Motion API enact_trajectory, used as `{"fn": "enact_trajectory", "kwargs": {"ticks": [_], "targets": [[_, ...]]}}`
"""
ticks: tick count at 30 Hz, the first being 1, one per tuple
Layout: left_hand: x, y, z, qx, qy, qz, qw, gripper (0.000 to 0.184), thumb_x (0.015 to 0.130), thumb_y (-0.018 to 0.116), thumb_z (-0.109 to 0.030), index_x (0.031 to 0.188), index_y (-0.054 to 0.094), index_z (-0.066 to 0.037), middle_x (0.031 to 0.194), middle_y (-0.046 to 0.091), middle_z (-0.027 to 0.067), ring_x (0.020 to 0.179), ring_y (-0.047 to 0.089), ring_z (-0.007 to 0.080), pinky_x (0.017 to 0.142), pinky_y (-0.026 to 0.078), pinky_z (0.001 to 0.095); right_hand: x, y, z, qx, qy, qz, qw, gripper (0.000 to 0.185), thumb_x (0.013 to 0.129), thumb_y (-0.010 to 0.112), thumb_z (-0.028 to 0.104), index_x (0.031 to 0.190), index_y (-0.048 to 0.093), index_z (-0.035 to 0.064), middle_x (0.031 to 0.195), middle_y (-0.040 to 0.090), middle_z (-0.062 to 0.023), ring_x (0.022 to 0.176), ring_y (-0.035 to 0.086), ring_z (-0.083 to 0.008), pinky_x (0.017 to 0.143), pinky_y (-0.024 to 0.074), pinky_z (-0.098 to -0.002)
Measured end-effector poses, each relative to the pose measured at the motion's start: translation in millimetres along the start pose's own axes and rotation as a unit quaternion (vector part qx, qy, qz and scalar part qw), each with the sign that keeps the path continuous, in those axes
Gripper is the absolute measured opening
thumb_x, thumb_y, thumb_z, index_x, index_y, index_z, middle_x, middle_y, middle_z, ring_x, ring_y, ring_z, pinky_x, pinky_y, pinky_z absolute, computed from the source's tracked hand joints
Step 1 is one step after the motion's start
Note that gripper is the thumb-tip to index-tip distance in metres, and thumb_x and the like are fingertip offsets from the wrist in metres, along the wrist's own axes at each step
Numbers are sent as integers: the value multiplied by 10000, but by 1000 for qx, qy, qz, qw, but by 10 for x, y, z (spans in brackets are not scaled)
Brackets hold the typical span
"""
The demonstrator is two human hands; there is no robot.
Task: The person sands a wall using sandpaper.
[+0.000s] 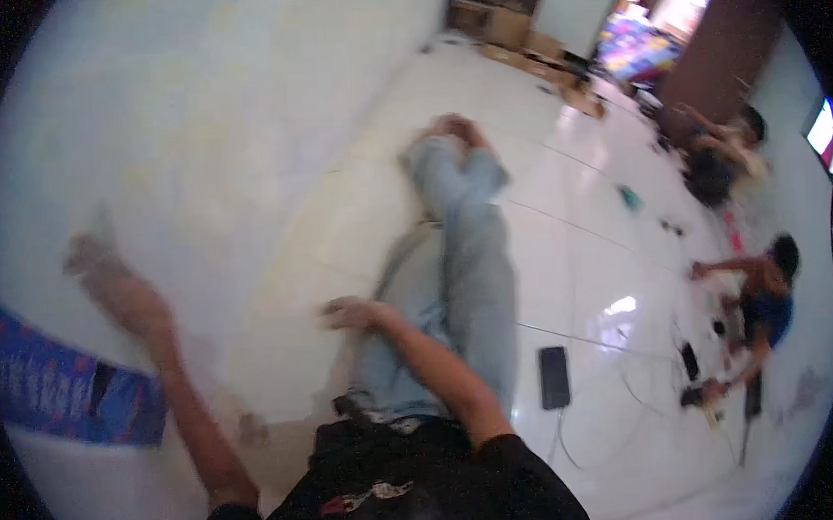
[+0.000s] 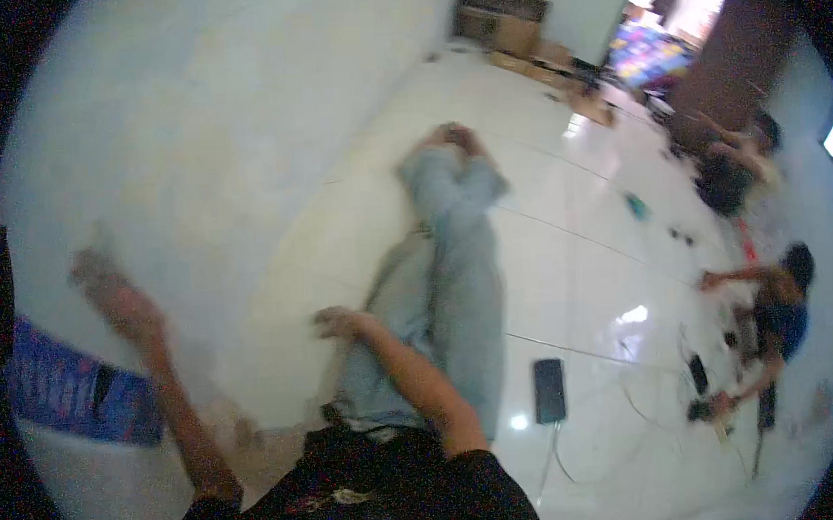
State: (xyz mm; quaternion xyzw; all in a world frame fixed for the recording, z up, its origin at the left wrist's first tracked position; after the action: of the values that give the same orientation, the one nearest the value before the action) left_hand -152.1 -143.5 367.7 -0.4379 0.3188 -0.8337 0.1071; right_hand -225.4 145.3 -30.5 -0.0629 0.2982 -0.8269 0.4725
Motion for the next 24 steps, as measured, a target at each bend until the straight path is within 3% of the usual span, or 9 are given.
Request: {"fn": "enact_trajectory", "kwargs": {"ticks": [4,5,6,14,15,16,17,19,24], "targets": [[144,-554,50,37,18,83,996,581,1002,367,-126,1545,166,-74,1620,151,65,1492,128,276,1201,147,456,-98,-238,308,-56,64,-73,994,530,818,705,338,1254,604,54,1194,648,-177,1055,637,-315,926,505,-423],[185,-580,53,-197,53,-158,966,574,1008,367,-140,1546,174,-90,1617,163,49,1491,136,270,1199,151,467,-126,-245,286,-53,68,-78,993,530,818,705,338,1254,604,54,1194,648,-177,1055,637,-315,926,505,-423],[7,-653,229,-408,81,-379,827,566,1015,368,-153,1547,182,-105,1615,174,33,1489,144,264,1196,155,477,-120,-308,332,-20,33,-112,993,494,826,695,342,1219,622,52,1191,649,-180,1047,642,-303,896,517,-412],[-203,-501,205,-389,71,-337,854,575,1000,388,-130,1545,205,-126,1622,152,26,1492,133,252,1197,161,460,-406,-714,520,13,239,-137,961,521,875,628,433,1217,622,41,1161,657,-215,1029,663,-276,846,540,-398],[-210,-494,194,-388,73,-334,856,587,993,397,-128,1545,200,-123,1622,147,35,1492,131,256,1198,157,461,-485,-856,800,-268,90,-355,891,561,884,612,454,1265,590,42,1144,665,-220,1013,669,-290,855,540,-401],[-209,-483,191,-386,75,-332,858,599,986,406,-126,1546,196,-120,1623,143,44,1492,128,260,1199,153,461,-656,-657,1135,-509,-72,-517,684,602,894,597,475,1312,557,44,1127,672,-225,997,676,-303,864,539,-404],[-204,-473,197,-386,75,-333,857,599,986,406,-126,1546,196,-120,1623,143,44,1492,128,260,1199,153,461,-549,-569,947,-509,-72,-519,683,602,894,597,475,1312,557,44,1127,672,-225,997,676,-303,864,539,-404],[-199,-472,187,-370,88,-343,859,622,973,418,-128,1549,183,-120,1624,135,53,1491,125,274,1200,150,461,-179,-530,361,-204,-52,-411,887,632,904,603,454,1377,496,48,1119,677,-223,980,681,-331,882,537,-407],[-218,-373,188,-377,89,-313,867,653,953,434,-123,1549,167,-100,1624,127,64,1489,125,291,1202,148,457,-199,-539,442,10,30,-203,979,557,917,616,366,1356,510,40,1153,670,-202,986,677,-336,876,539,-417]]}}
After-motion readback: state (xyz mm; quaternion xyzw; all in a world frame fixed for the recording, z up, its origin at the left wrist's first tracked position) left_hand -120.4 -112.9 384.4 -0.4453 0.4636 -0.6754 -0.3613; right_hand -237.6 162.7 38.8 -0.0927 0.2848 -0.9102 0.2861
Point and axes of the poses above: each hand's wrist, its own x-axis towards the middle knuckle, its own y-axis out of the palm, z = x × y, the point moved 8 cm from there along x, towards the middle knuckle
